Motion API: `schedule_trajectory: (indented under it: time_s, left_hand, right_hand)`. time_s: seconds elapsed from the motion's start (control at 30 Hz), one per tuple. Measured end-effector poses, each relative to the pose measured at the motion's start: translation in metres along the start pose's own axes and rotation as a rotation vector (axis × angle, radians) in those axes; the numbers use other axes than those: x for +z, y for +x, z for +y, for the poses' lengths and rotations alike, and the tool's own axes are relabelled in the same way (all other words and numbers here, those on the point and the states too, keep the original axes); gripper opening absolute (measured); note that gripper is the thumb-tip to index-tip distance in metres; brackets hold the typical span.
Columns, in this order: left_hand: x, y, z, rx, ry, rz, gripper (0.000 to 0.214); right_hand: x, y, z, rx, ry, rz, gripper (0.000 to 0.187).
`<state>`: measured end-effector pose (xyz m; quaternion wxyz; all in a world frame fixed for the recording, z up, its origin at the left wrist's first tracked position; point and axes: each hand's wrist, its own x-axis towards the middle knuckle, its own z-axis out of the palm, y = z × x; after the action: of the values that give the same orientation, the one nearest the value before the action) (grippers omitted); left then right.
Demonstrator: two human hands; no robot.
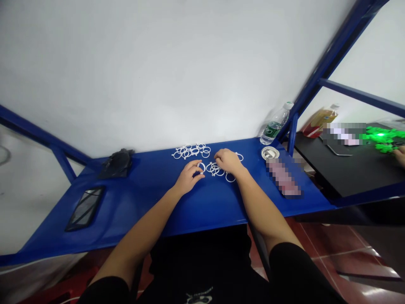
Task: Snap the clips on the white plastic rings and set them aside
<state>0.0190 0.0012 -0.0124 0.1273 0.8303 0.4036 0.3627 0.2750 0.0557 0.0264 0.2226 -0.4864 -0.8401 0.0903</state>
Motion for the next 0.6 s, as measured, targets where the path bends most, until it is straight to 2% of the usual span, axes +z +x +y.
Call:
schedule_trajectory:
  time_s: [0.13,0.23,0.33,0.47,0.6]
  left_hand:
    - [0.001,-0.004,-0.001,-0.06,-0.161,0.014,0.013]
    - [0.001,-0.005,-0.005,-0.104,-0.259,0.049,0.025]
    - [0.0,-0.005,-0.011,-0.136,-0.313,0.057,0.044]
    - [-0.002,-0.006,-0.016,-0.196,-0.294,0.03,0.064]
    - [-0.006,-0.007,-0.013,-0.261,-0.216,0.032,0.062]
  right_hand:
    - [0.003,-0.001,-0.004,-0.035,0.011,0.092,0.028]
    - [0.007,-0.004,-0.021,-0.183,0.111,0.208,0.033]
    - [0.015,-0.008,-0.047,-0.341,0.189,0.25,0.033]
    - [0.027,-0.012,-0.072,-0.41,0.212,0.163,0.034]
    - [0.032,-0.013,-0.073,-0.391,0.196,0.106,0.035]
